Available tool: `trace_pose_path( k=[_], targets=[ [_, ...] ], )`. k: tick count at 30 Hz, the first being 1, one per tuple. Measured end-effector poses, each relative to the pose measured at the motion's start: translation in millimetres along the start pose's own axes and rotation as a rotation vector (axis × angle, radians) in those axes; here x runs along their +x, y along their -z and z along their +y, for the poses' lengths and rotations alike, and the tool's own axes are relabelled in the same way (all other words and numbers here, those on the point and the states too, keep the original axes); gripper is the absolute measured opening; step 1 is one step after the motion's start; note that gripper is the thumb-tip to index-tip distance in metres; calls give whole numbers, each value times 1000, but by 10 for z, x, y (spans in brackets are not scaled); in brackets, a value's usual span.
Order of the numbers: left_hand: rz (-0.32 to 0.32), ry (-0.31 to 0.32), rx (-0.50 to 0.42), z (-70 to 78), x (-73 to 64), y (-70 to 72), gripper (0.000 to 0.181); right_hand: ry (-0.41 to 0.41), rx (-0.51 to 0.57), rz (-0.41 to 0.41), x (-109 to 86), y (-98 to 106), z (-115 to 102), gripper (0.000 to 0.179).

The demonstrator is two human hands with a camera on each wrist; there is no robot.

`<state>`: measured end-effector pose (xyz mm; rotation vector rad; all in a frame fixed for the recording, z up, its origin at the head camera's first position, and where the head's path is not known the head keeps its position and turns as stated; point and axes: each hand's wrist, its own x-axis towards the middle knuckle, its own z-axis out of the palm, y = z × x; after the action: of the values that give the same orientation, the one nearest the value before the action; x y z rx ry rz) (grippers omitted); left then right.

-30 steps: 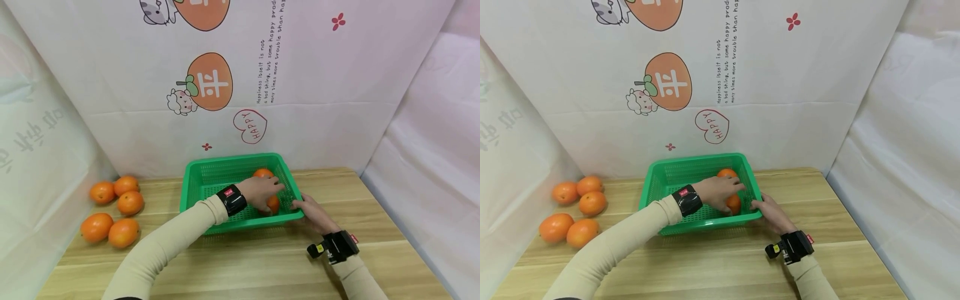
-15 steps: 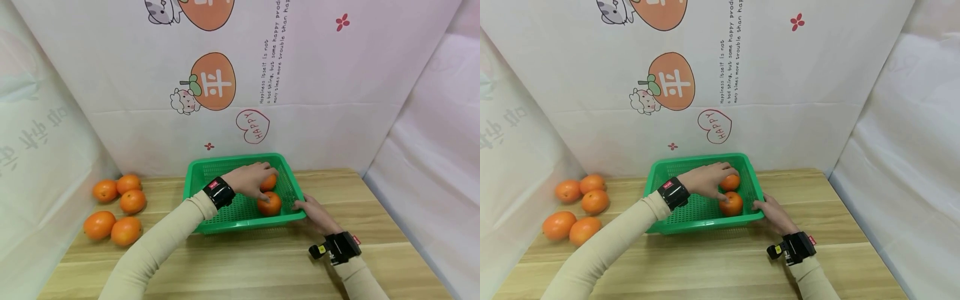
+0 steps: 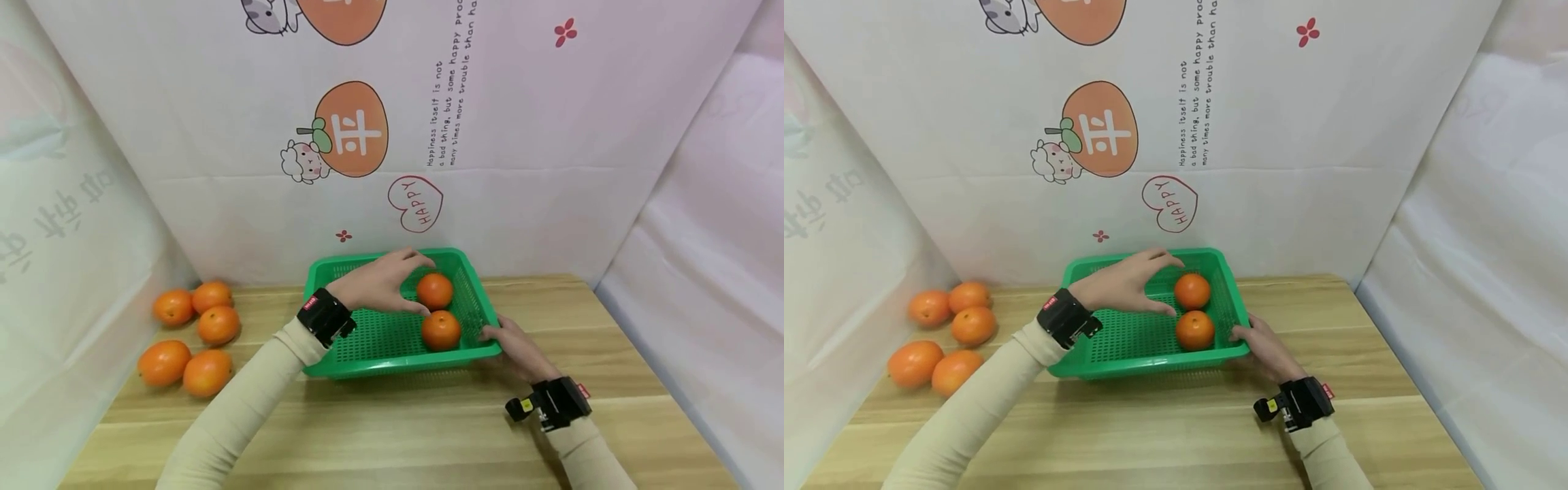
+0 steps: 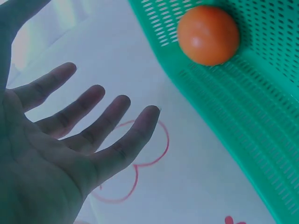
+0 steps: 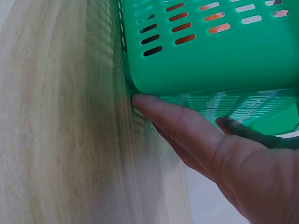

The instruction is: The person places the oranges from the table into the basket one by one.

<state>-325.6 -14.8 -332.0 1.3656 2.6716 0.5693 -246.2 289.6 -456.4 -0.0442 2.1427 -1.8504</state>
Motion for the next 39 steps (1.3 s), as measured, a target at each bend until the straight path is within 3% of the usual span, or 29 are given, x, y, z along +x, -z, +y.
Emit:
trace_pose_path(
  k=[7, 22, 26, 33, 39],
  targets=[
    [62, 9, -38, -36, -214, 139, 80, 1, -15, 9, -4, -3, -15, 69],
    [213, 43, -94, -254, -634, 241, 75, -11, 6, -3, -24, -21, -41, 73],
    [211, 62, -103, -323, -755, 265, 74, -21, 16, -10, -29, -44, -41, 74],
    [210, 156, -94, -430, -1022, 336, 74, -22, 10, -13, -20, -73, -21, 73],
    [220, 179, -115, -544, -1203, 371, 73, -13, 22, -14, -16, -59, -18, 73]
  ],
)
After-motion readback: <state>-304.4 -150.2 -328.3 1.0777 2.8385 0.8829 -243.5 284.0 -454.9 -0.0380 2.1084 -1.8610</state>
